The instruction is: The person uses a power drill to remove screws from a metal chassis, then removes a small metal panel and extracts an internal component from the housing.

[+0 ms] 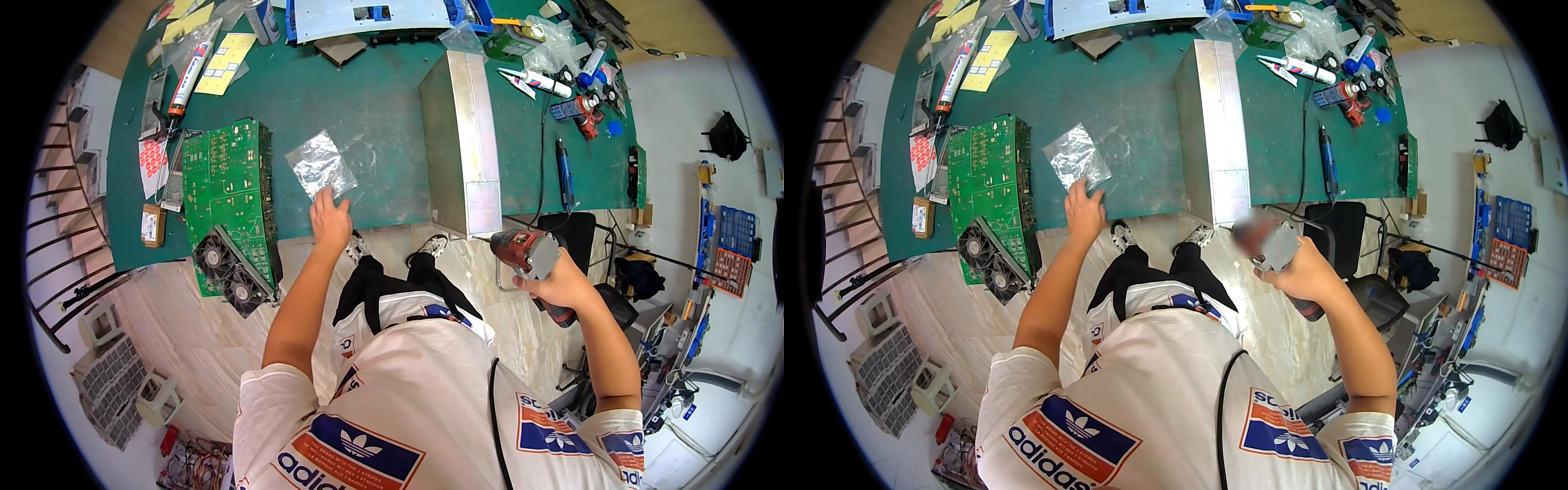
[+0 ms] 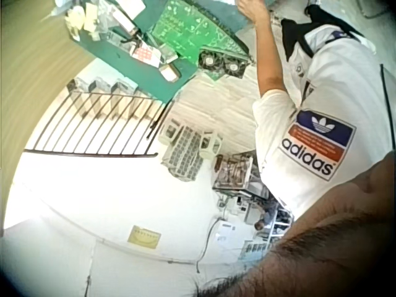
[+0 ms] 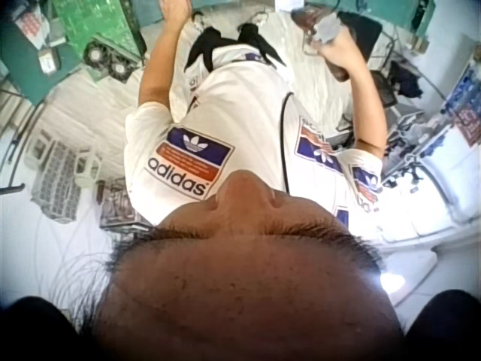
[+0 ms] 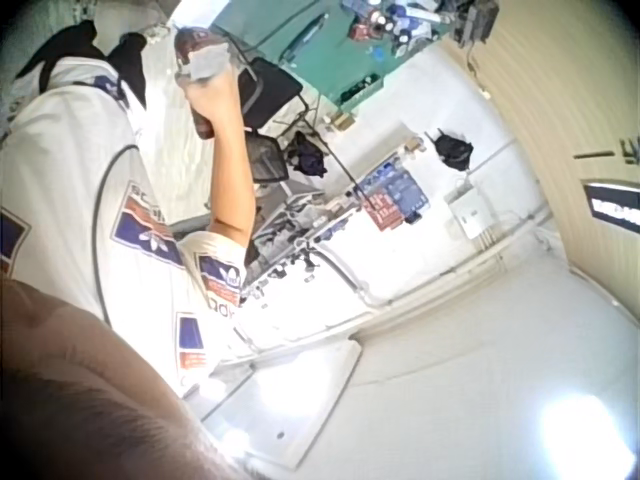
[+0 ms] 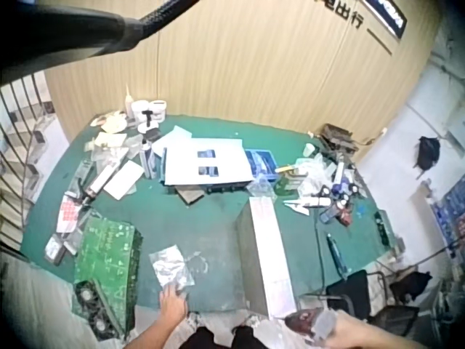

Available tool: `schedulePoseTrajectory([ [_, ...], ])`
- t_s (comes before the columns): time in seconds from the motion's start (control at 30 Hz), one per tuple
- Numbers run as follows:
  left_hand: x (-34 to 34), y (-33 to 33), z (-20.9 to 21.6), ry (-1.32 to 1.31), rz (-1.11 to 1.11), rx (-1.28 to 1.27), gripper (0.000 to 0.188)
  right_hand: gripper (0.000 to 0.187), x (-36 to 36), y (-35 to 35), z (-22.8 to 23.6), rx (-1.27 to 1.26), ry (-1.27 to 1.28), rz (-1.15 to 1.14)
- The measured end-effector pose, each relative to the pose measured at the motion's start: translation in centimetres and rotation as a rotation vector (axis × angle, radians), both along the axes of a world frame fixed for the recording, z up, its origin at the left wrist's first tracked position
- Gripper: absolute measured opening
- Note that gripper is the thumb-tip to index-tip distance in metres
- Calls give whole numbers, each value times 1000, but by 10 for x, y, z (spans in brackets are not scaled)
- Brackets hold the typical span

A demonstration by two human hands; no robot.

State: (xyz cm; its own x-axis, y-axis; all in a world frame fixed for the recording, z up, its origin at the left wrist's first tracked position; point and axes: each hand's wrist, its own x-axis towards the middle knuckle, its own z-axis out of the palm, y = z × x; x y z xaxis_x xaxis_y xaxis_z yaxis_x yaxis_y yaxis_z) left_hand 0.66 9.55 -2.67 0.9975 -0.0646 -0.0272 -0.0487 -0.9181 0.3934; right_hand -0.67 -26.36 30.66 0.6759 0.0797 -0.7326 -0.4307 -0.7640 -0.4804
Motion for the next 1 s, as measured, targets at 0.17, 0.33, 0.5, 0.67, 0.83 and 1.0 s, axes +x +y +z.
schedulePoseTrajectory([
  [0.17,1,28,-24,-2,-28,-20,33,43,-2,-4,-1,44,-35,-14],
  [0.33,21,46,-8,-197,8,-219,17,47,-5,-6,-2,70,-6,-78],
  [0.5,32,17,75,-161,36,-411,12,51,-10,-15,-7,92,-5,-137],
  [0.67,18,-22,103,-182,-39,-604,13,45,-15,-16,-8,121,-47,-157],
  [0.83,8,-56,115,-118,-101,-721,23,43,-17,-17,0,149,-72,-152],
  [1.0,-2,-75,130,-44,-185,-792,35,45,-18,-1,17,323,-109,-202],
])
